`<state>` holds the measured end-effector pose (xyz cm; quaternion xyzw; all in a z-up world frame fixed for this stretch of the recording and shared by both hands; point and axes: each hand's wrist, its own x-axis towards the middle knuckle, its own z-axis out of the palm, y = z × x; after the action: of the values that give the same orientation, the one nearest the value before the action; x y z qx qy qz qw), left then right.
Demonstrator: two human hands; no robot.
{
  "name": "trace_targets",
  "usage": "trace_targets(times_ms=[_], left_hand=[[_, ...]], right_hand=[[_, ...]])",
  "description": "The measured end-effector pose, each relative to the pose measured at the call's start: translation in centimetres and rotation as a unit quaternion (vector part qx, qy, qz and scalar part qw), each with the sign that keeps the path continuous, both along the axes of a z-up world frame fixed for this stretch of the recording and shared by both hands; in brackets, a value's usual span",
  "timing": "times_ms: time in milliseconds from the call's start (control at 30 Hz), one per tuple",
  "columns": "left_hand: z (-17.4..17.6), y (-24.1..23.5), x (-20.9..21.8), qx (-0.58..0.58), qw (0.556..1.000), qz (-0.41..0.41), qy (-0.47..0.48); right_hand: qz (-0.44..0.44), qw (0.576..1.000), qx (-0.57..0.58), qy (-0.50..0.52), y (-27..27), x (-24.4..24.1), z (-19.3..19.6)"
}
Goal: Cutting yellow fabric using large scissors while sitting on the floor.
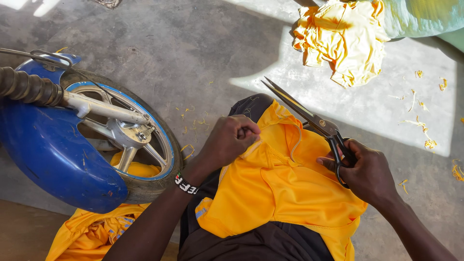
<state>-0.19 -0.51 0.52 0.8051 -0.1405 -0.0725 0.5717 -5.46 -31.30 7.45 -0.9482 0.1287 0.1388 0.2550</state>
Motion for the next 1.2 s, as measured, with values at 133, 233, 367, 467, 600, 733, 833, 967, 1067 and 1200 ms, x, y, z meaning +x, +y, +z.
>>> trace_targets(times_ms=[133,233,367,467,600,733,833,967,1067,1200], left_hand=[[-0.5,-1.4,-0.3,0.044,0.997,-0.055,-0.043],[0.2,-1.8,-0.2,0.039,0.995,-0.085,-0.030],[-0.7,-2.3,0.1,0.079,0.994,-0.065,-0.039],[-1.8,-3.2,0.5,0.123,0.990,-0.046,-0.058],[-4.4,-4.7,0.9,0.180,0.976,-0.017,-0.123],[-3.4,-5.0,0.4,0.268,0.956,-0.020,-0.116],[-3.7,-4.8,1.1,0.208,0.971,0.016,-0.117],[-2.9,-3.8,1.4,0.111,0.994,0.017,-0.013],[-3.1,-3.4,1.2,0.076,0.996,0.042,0.025],[-3.0,-3.5,0.9,0.069,0.996,0.061,0.013]], right_hand=[[0.016,0.999,-0.028,0.008,-0.6,-0.4,-0.5],[0.013,0.999,-0.020,0.021,-1.1,-1.0,-0.6],[0.046,0.994,-0.102,0.022,-2.4,-2.0,-1.9],[0.061,0.989,-0.131,0.014,-3.4,-2.6,-2.3],[0.064,0.986,-0.151,0.013,-3.9,-3.0,-2.2],[0.065,0.988,-0.141,0.010,-4.3,-3.2,-1.7],[0.061,0.985,-0.157,0.030,-4.8,-3.4,-1.3],[0.062,0.986,-0.148,0.047,-5.3,-3.6,-0.6],[0.064,0.982,-0.162,0.074,-5.4,-3.7,-0.1],[0.110,0.960,-0.240,0.092,-5.7,-3.4,0.3]])
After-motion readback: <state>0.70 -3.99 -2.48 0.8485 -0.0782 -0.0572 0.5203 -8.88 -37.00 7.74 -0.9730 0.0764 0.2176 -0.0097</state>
